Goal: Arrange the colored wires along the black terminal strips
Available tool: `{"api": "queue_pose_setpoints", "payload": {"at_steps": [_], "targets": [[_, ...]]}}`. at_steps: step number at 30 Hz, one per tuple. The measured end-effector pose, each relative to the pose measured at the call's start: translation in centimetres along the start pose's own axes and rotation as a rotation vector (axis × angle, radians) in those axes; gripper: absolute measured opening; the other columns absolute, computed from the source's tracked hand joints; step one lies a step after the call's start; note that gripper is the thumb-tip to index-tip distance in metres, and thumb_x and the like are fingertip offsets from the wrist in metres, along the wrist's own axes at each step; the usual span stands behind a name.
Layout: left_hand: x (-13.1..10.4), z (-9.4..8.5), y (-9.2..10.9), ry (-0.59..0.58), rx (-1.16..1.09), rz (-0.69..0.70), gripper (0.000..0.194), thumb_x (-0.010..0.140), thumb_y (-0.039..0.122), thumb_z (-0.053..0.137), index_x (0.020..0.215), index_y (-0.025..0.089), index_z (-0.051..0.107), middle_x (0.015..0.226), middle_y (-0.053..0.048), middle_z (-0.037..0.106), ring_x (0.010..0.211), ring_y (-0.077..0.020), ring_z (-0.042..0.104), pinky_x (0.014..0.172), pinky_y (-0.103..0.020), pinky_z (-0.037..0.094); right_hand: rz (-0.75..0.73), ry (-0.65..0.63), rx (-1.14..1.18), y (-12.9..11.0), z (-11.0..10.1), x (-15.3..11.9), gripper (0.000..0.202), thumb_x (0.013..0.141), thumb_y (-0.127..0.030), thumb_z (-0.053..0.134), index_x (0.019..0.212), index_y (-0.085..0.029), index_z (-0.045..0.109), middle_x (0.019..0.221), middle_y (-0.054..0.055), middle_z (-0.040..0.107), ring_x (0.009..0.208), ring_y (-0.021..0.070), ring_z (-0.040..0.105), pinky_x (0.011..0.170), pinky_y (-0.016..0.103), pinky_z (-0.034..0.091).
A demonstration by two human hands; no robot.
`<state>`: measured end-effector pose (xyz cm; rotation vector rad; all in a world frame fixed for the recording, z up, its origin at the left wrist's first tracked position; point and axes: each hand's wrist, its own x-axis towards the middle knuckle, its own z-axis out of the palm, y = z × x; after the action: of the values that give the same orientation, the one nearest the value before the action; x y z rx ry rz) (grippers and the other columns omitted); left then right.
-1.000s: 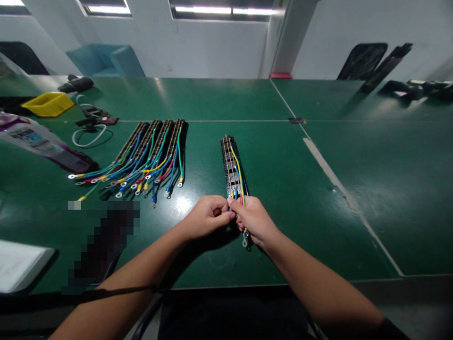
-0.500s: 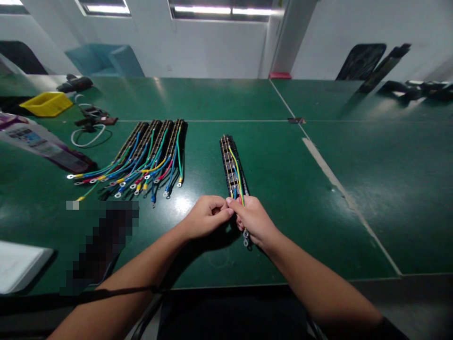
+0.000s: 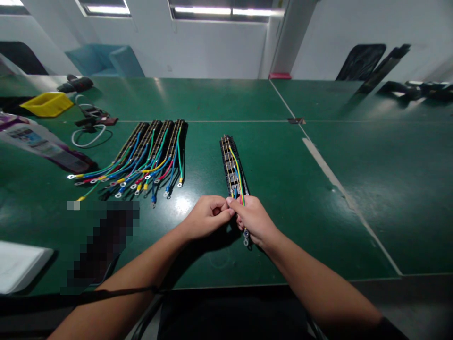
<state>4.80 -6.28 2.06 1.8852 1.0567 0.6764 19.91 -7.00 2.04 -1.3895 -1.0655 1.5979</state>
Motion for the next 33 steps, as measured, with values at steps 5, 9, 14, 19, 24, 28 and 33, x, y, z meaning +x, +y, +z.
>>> {"api": "queue_pose_setpoints", "payload": {"at_steps": [5, 9, 14, 19, 24, 28, 33], "targets": [[-0.08, -0.41, 0.54, -0.004, 0.108, 0.066, 0.037, 0.081, 0.042, 0.059, 0.061, 0.014, 0.046, 0.055, 0.006, 0.037, 0.051, -0.0058, 0.033, 0.048, -0.019, 0.023, -0.036, -0.004, -0.046, 0.03, -0.02, -0.02, 0.030, 0.079, -0.041, 0.059, 0.064, -0.017, 0.048, 0.044, -0.007, 0.042, 0.034, 0.0052, 0.035, 0.032, 0.018, 0.027], [-0.15, -0.57, 0.63, 0.045, 0.249, 0.134, 0.033, 0.081, 0.040, 0.059, 0.064, 0.013, 0.051, 0.056, 0.005, 0.042, 0.053, -0.0068, 0.037, 0.052, -0.020, 0.025, -0.022, 0.007, -0.064, 0.17, -0.02, 0.02, 0.029, 0.079, -0.042, 0.059, 0.066, -0.018, 0.048, 0.043, -0.007, 0.041, 0.034, 0.0067, 0.035, 0.031, 0.019, 0.028], [-0.52, -0.81, 0.49, 0.112, 0.341, 0.150, 0.022, 0.079, 0.035, 0.061, 0.076, 0.015, 0.057, 0.061, 0.003, 0.053, 0.055, -0.0085, 0.044, 0.054, -0.021, 0.030, -0.040, 0.012, -0.080, 0.35, -0.02, 0.10, 0.031, 0.080, -0.044, 0.058, 0.065, -0.020, 0.045, 0.043, -0.007, 0.040, 0.033, 0.0067, 0.034, 0.032, 0.020, 0.028], [-0.90, -0.84, 0.39, 0.122, 0.359, 0.156, 0.017, 0.083, 0.030, 0.057, 0.074, 0.015, 0.057, 0.060, 0.002, 0.057, 0.052, -0.0080, 0.046, 0.053, -0.020, 0.030, -0.094, 0.043, -0.189, 0.30, 0.01, 0.10, 0.032, 0.081, -0.043, 0.056, 0.063, -0.019, 0.045, 0.043, -0.006, 0.044, 0.034, 0.0067, 0.037, 0.036, 0.020, 0.030], [-0.92, -0.78, 0.58, 0.114, 0.398, 0.127, 0.022, 0.086, 0.031, 0.052, 0.073, 0.015, 0.059, 0.058, 0.002, 0.056, 0.051, -0.0084, 0.045, 0.051, -0.020, 0.028, -0.102, 0.045, -0.235, 0.12, -0.05, 0.12, 0.032, 0.082, -0.043, 0.055, 0.064, -0.019, 0.045, 0.043, -0.005, 0.045, 0.034, 0.0071, 0.038, 0.037, 0.020, 0.031], [-0.82, -0.88, 0.74, 0.085, 0.360, 0.071, 0.024, 0.087, 0.032, 0.050, 0.073, 0.014, 0.058, 0.056, 0.003, 0.054, 0.051, -0.0082, 0.045, 0.050, -0.020, 0.027, -0.102, 0.030, -0.247, 0.15, -0.14, 0.20, 0.032, 0.083, -0.044, 0.053, 0.065, -0.019, 0.045, 0.045, -0.005, 0.045, 0.034, 0.0075, 0.039, 0.036, 0.021, 0.031], [-0.80, -0.84, 0.51, 0.072, 0.221, -0.020, 0.022, 0.083, 0.034, 0.058, 0.074, 0.014, 0.057, 0.059, 0.003, 0.058, 0.050, -0.0074, 0.049, 0.049, -0.018, 0.032, -0.108, 0.014, -0.261, 0.32, -0.29, 0.35, 0.032, 0.084, -0.045, 0.051, 0.065, -0.019, 0.045, 0.045, -0.005, 0.045, 0.033, 0.0074, 0.039, 0.035, 0.020, 0.032]]}}
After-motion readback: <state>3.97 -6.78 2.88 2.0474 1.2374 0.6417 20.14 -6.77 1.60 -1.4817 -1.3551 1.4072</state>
